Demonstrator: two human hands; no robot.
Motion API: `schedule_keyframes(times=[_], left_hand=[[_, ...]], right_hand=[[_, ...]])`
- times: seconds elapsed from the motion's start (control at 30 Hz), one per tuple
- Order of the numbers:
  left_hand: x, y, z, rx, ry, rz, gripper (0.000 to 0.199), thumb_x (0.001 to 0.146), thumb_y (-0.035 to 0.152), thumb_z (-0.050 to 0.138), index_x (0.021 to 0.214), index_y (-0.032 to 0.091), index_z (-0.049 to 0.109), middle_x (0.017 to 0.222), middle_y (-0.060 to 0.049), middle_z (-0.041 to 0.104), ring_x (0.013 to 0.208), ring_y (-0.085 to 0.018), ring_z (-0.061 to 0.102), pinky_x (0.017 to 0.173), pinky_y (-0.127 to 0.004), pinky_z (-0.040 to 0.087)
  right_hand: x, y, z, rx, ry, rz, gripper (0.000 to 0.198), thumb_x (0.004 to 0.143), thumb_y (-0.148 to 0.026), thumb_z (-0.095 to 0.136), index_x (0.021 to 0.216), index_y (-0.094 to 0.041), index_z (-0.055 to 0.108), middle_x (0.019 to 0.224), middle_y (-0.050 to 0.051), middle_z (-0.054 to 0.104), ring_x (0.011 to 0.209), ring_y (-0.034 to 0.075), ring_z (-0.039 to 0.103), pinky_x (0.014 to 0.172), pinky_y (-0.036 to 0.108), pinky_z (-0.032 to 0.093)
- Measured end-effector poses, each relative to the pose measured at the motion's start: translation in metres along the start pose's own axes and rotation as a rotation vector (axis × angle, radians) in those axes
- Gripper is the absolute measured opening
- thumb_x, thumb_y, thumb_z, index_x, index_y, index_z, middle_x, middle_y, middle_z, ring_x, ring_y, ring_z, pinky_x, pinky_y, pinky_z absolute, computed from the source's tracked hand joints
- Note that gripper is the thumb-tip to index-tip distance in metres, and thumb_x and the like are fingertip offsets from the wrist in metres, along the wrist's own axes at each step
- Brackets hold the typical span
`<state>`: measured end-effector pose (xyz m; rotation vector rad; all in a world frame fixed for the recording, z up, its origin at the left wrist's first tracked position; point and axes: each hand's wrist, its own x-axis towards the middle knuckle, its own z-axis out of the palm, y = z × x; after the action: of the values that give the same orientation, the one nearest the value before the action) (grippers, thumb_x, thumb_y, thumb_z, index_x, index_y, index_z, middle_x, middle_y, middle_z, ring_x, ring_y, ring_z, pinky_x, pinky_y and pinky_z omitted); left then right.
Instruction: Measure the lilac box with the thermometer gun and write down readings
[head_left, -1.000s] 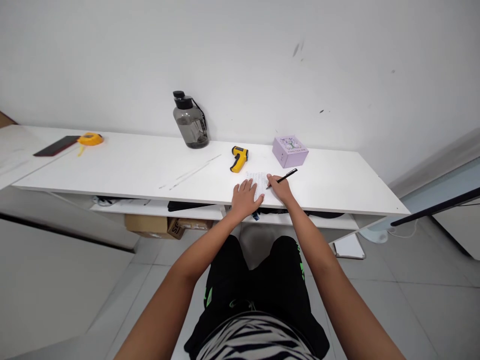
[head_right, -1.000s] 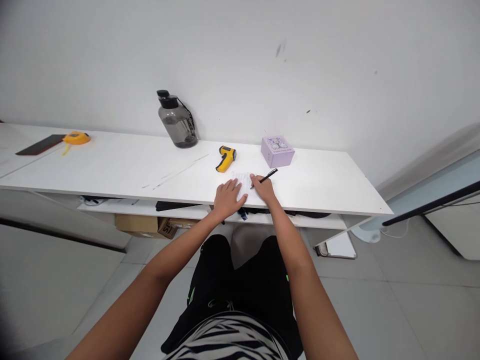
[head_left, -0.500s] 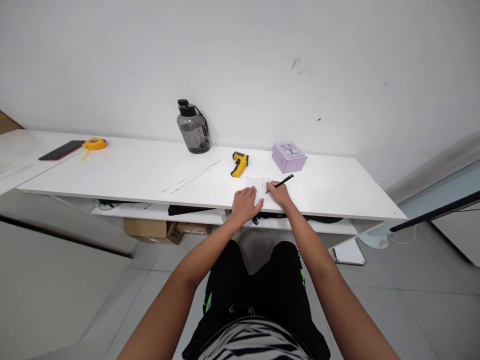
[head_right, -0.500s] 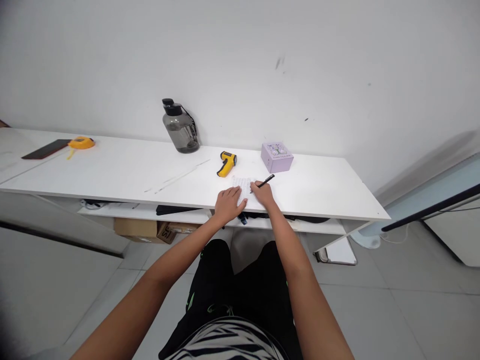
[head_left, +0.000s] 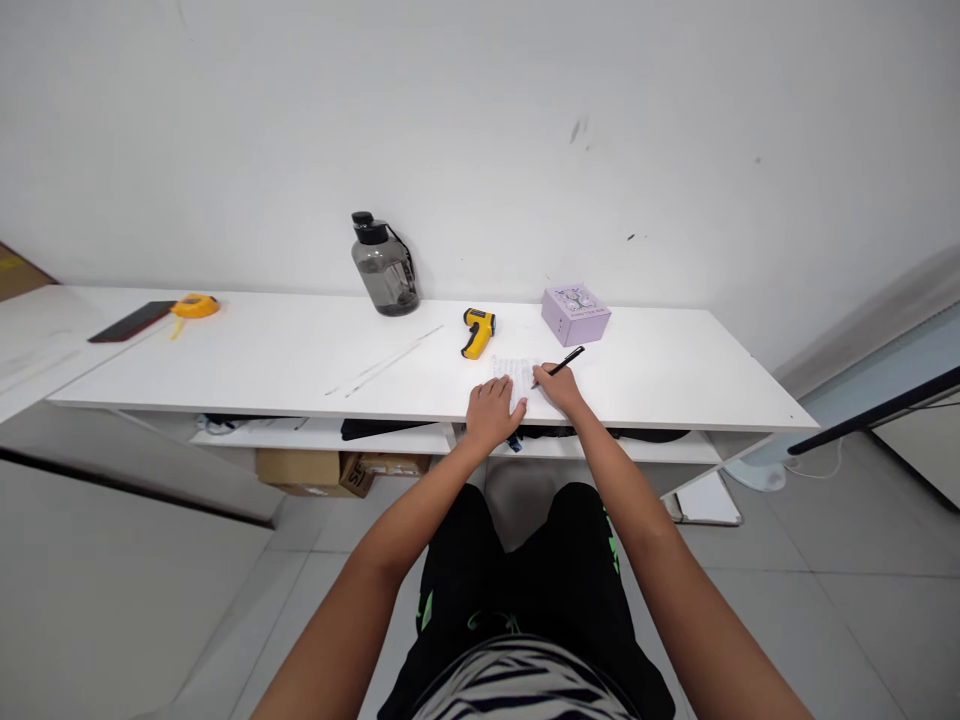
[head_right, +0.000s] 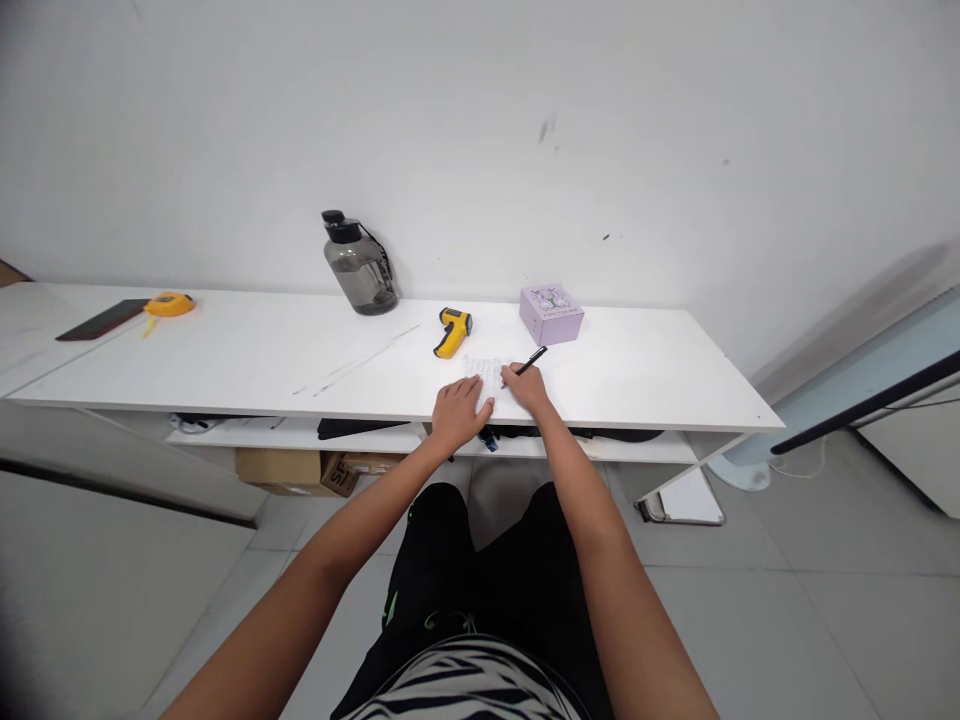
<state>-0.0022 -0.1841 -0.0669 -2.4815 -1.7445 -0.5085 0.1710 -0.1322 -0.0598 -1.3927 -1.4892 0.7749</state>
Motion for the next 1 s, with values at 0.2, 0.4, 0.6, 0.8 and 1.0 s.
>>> schedule_keyframes(times=[0.2, 0.4, 0.6, 0.8, 1.0], left_hand=[[0.0001, 0.0012, 0.0008, -0.006, 0.008, -0.001, 0.058, 0.102, 0.044, 0.032, 0.145, 0.013, 0.057, 0.154, -0.010, 0.054, 0.141, -0.027, 0.047, 0.115, -0.045, 0.035], [-0.0003, 0.0004, 0.0008, -0.001, -0.001, 0.000, 0.058, 0.103, 0.045, 0.032, 0.145, 0.015, 0.056, 0.154, -0.010, 0.054, 0.141, -0.028, 0.047, 0.116, -0.045, 0.035], [-0.0002, 0.0003, 0.0025, 0.001, -0.001, -0.006, 0.058, 0.103, 0.045, 0.032, 0.145, 0.015, 0.056, 0.154, -0.010, 0.054, 0.142, -0.027, 0.047, 0.116, -0.044, 0.034], [-0.0008, -0.0002, 0.0061, 0.012, 0.008, -0.009, 0.058, 0.103, 0.045, 0.030, 0.146, 0.014, 0.055, 0.154, -0.010, 0.054, 0.142, -0.028, 0.046, 0.117, -0.044, 0.033], [-0.0019, -0.0001, 0.0048, 0.015, 0.003, -0.004, 0.057, 0.103, 0.044, 0.031, 0.146, 0.015, 0.055, 0.154, -0.010, 0.053, 0.143, -0.028, 0.046, 0.116, -0.045, 0.034]], right_hand=[[-0.0021, -0.0022, 0.0005, -0.005, 0.020, 0.013, 0.031, 0.079, -0.039, 0.052, 0.053, -0.023, 0.058, 0.059, 0.000, 0.063, 0.069, 0.018, 0.059, 0.074, 0.030, 0.045], [-0.0034, -0.0039, 0.0005, -0.012, 0.016, 0.016, 0.030, 0.077, -0.036, 0.053, 0.051, -0.023, 0.056, 0.056, 0.000, 0.061, 0.066, 0.017, 0.056, 0.069, 0.029, 0.044], [-0.0021, -0.0009, 0.0011, -0.010, 0.002, 0.003, 0.029, 0.076, -0.034, 0.054, 0.049, -0.023, 0.056, 0.055, 0.000, 0.061, 0.066, 0.017, 0.056, 0.069, 0.029, 0.044], [-0.0012, 0.0008, 0.0030, -0.014, 0.028, -0.010, 0.032, 0.079, -0.038, 0.053, 0.050, -0.023, 0.056, 0.055, 0.000, 0.060, 0.066, 0.017, 0.055, 0.070, 0.029, 0.043], [-0.0015, 0.0003, 0.0021, -0.002, 0.037, -0.013, 0.033, 0.080, -0.039, 0.052, 0.052, -0.023, 0.057, 0.059, 0.001, 0.063, 0.069, 0.018, 0.058, 0.073, 0.030, 0.044]])
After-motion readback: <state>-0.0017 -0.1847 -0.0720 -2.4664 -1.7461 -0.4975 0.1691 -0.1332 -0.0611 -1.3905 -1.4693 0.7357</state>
